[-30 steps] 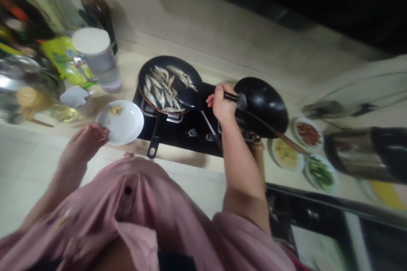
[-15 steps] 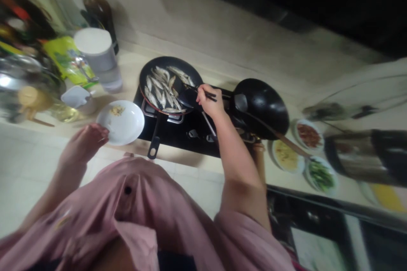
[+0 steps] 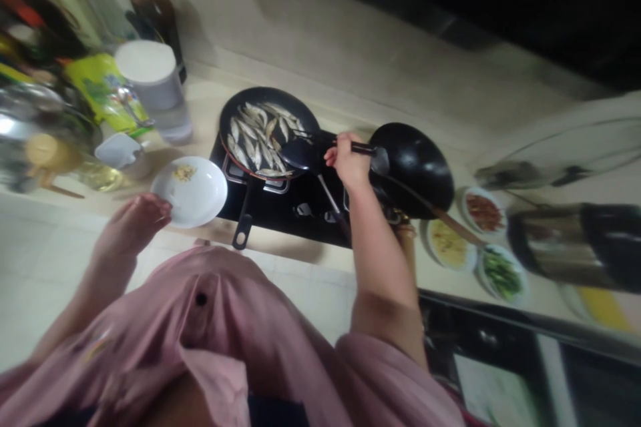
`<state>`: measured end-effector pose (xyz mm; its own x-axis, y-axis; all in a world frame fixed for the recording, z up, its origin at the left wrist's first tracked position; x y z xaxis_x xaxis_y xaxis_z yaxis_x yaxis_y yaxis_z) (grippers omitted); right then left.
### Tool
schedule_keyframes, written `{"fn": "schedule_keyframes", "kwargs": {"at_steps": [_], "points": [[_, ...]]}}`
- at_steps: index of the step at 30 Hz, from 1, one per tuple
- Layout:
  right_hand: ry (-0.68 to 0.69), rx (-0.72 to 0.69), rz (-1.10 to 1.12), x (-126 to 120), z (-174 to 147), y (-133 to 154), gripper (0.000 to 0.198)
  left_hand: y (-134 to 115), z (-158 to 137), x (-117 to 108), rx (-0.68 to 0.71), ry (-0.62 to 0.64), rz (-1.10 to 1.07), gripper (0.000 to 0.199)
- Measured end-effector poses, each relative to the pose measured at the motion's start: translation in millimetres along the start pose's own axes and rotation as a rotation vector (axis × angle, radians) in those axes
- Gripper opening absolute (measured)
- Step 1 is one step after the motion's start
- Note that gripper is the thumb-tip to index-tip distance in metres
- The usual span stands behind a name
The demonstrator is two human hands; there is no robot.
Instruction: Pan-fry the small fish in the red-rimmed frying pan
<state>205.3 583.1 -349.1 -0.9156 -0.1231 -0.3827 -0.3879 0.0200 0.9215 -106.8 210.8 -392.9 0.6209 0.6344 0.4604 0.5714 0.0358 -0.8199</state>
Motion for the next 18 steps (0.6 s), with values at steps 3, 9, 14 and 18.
{"fn": "schedule_keyframes", "kwargs": {"at_steps": [3, 9, 14, 18], "points": [[0.084, -0.263, -0.195, 9, -15, 24, 0.031, -1, 1, 3, 0.003, 0.016, 0.003, 0.040], [0.320, -0.588, -0.549, 49, -35, 35, 0.030, -2, -2, 1, 0.024, -0.001, -0.006, 0.037], [0.319, -0.571, -0.577, 64, -19, 24, 0.028, 0, -7, -8, 0.038, -0.047, -0.016, 0.037], [0.256, -0.411, -0.383, 61, -3, 19, 0.028, 1, -9, -12, 0.037, -0.061, -0.029, 0.038]]}}
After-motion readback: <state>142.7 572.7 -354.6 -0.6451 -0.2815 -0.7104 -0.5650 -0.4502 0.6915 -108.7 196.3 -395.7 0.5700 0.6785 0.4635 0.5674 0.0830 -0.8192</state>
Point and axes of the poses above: each hand's wrist, its own z-axis towards the middle knuckle, its own x-axis out of the palm, y = z × x, the point moved 9 cm from there along z, towards the middle knuckle, and after that the axes turned 6 degrees about x, right-handed, at the moved point
